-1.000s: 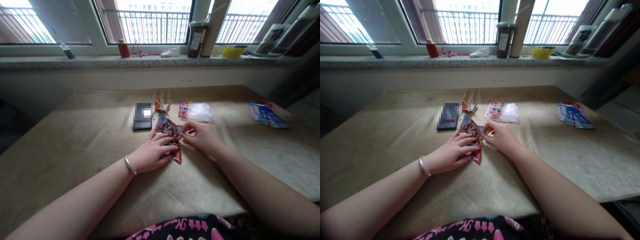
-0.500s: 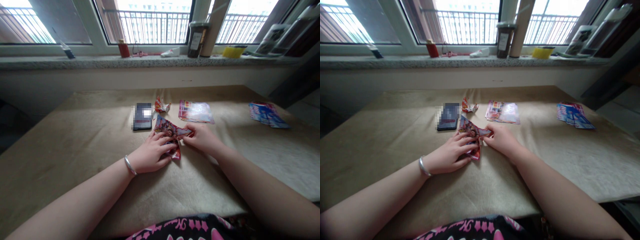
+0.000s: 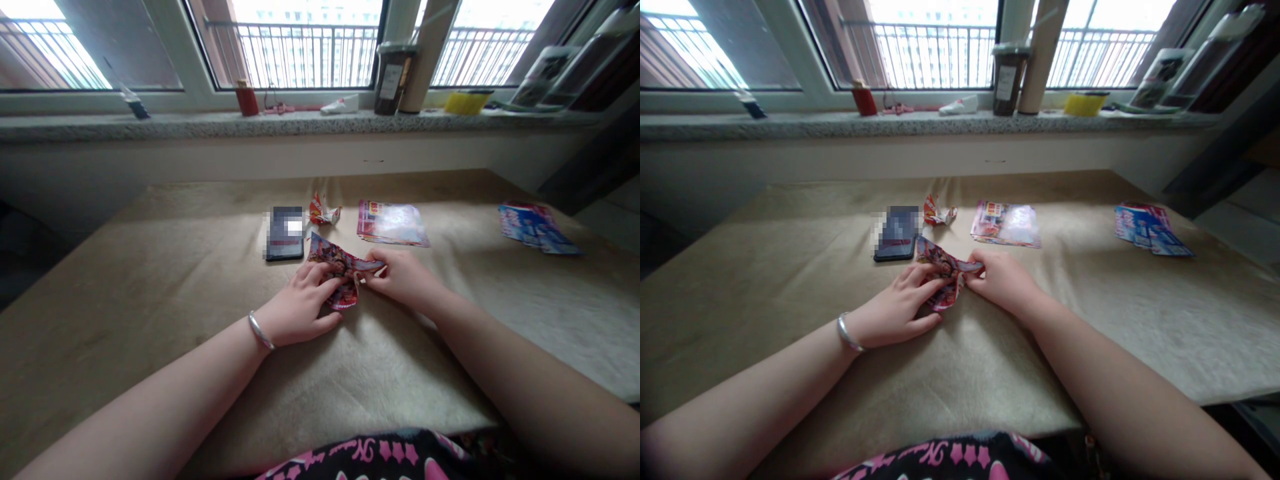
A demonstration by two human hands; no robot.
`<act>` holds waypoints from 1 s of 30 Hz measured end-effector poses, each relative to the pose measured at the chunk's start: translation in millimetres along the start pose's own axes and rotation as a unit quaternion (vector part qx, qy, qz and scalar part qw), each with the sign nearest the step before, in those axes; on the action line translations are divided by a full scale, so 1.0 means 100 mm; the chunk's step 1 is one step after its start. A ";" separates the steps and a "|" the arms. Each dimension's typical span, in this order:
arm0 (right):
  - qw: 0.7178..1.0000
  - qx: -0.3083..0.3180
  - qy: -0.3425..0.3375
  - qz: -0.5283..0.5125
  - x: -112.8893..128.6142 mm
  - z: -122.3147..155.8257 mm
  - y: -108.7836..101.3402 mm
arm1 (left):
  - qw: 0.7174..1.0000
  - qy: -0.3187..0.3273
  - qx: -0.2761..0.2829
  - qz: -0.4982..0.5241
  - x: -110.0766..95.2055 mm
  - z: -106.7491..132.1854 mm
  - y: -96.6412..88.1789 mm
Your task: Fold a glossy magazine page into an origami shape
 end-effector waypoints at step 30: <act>0.990 0.000 -0.084 -0.112 0.26 0.06 0.01 | 0.973 0.022 -0.210 -0.098 -0.02 -0.02 -0.25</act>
Point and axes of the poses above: each hand's wrist, its own z-axis away from the middle knuckle, its own y-axis out of the palm, x = y × z, the point moved 6 cm from there along -z, towards the middle knuckle, and after that the axes turned 15 degrees about -x, right-handed, at the moved point
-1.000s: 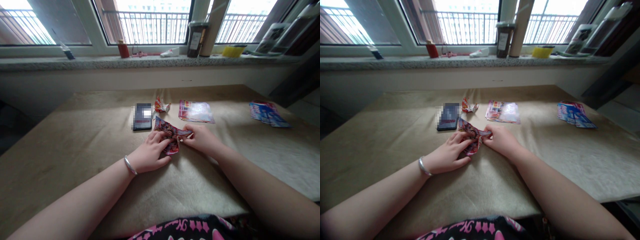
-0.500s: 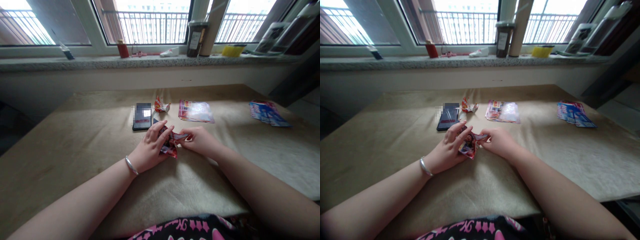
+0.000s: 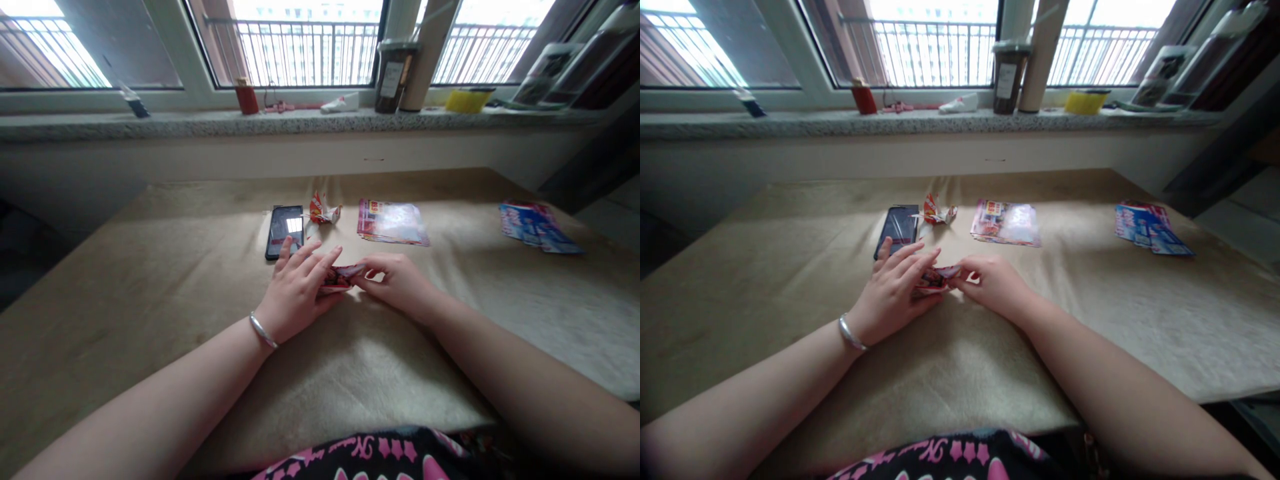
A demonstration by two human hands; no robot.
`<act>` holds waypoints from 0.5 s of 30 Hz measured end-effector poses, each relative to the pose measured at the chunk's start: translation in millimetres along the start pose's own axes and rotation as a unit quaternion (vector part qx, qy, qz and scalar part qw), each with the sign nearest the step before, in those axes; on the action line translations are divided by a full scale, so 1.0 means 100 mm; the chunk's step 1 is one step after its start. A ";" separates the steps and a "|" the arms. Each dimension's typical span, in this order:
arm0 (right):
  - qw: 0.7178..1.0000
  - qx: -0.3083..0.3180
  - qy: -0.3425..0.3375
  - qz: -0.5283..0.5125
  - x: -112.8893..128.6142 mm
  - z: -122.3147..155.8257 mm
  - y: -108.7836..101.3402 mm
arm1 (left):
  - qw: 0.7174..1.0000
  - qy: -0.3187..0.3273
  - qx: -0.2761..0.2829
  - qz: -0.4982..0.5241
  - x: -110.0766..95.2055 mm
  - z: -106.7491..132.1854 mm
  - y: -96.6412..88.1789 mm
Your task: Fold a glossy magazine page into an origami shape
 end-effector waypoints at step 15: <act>0.996 -0.023 -0.015 -0.086 0.21 0.02 -0.06 | 0.994 -0.041 -0.035 0.097 0.04 -0.07 -0.06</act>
Point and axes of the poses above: each hand's wrist, its own z-axis away from the middle knuckle, its own y-axis out of the palm, x = y × z, the point moved 6 cm from there along -z, towards the middle knuckle, and after that the axes turned 15 degrees about -x, right-handed, at the moved point
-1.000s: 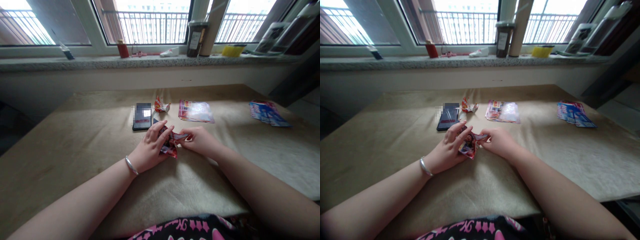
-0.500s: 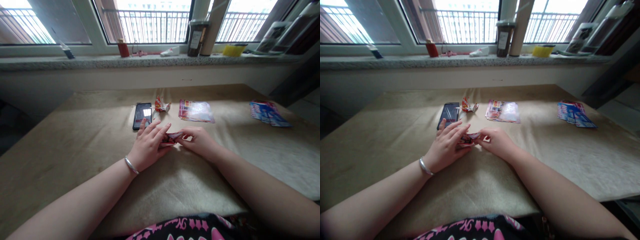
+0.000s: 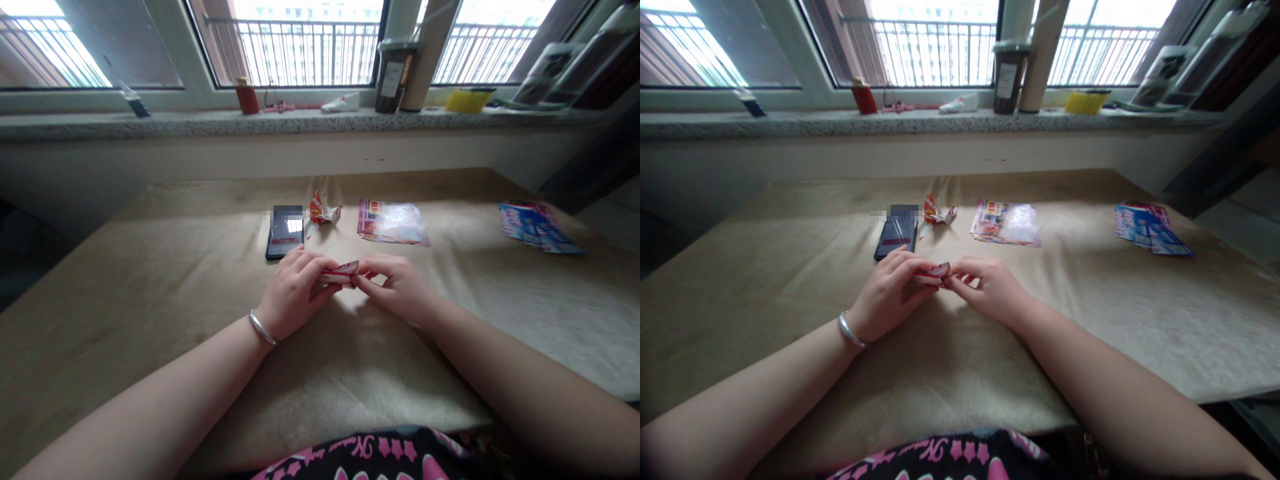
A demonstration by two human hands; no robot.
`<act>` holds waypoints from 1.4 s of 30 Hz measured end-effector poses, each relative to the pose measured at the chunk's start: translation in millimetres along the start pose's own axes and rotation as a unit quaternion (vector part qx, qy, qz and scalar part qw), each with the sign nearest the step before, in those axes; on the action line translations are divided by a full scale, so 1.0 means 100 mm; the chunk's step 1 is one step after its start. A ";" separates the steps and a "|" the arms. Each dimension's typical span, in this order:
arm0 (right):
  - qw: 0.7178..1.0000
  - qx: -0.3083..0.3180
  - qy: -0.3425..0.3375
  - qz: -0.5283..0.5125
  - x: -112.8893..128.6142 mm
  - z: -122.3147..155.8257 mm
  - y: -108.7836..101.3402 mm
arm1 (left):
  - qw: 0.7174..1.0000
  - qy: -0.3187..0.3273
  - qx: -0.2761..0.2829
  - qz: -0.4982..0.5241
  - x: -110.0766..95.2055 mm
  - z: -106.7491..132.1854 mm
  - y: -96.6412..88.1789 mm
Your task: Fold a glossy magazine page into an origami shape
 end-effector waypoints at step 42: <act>0.969 -0.131 -0.199 0.063 0.21 0.03 -0.16 | 0.981 -0.027 -0.117 0.155 0.03 -0.02 -0.13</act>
Point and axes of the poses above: each hand's wrist, its own z-axis away from the middle knuckle, its own y-axis out of the palm, x = y × z, the point moved 6 cm from there along -z, towards the middle knuckle, and after that the axes turned 15 degrees about -x, right-handed, at the moved point
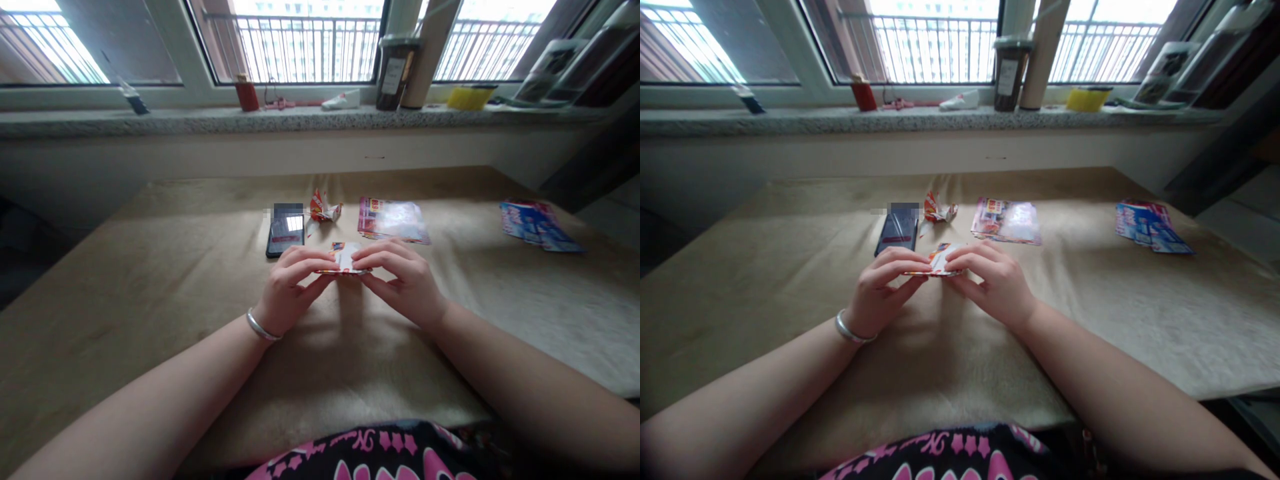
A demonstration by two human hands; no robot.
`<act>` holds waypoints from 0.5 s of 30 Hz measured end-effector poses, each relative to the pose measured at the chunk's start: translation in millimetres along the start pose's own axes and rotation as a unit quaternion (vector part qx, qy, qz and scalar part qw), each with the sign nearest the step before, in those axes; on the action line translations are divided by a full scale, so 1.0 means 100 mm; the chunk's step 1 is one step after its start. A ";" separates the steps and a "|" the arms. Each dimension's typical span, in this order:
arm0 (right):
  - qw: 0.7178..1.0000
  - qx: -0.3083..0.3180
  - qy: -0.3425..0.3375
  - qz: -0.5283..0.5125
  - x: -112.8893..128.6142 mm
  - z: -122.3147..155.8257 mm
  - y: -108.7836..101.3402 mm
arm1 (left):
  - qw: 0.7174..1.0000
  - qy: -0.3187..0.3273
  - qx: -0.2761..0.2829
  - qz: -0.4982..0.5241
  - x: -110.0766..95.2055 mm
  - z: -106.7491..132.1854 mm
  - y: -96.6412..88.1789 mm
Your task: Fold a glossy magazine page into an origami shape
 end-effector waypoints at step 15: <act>0.998 0.035 -0.019 0.046 0.06 -0.01 0.00 | 1.000 -0.006 -0.023 0.018 -0.01 0.02 -0.03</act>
Point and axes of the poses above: each hand's wrist, its own z-axis away from the middle knuckle, its own y-axis out of the palm, x = y × z, the point moved 6 cm from there along -z, towards the middle knuckle, and after that the axes turned 15 degrees about -x, right-handed, at the moved point
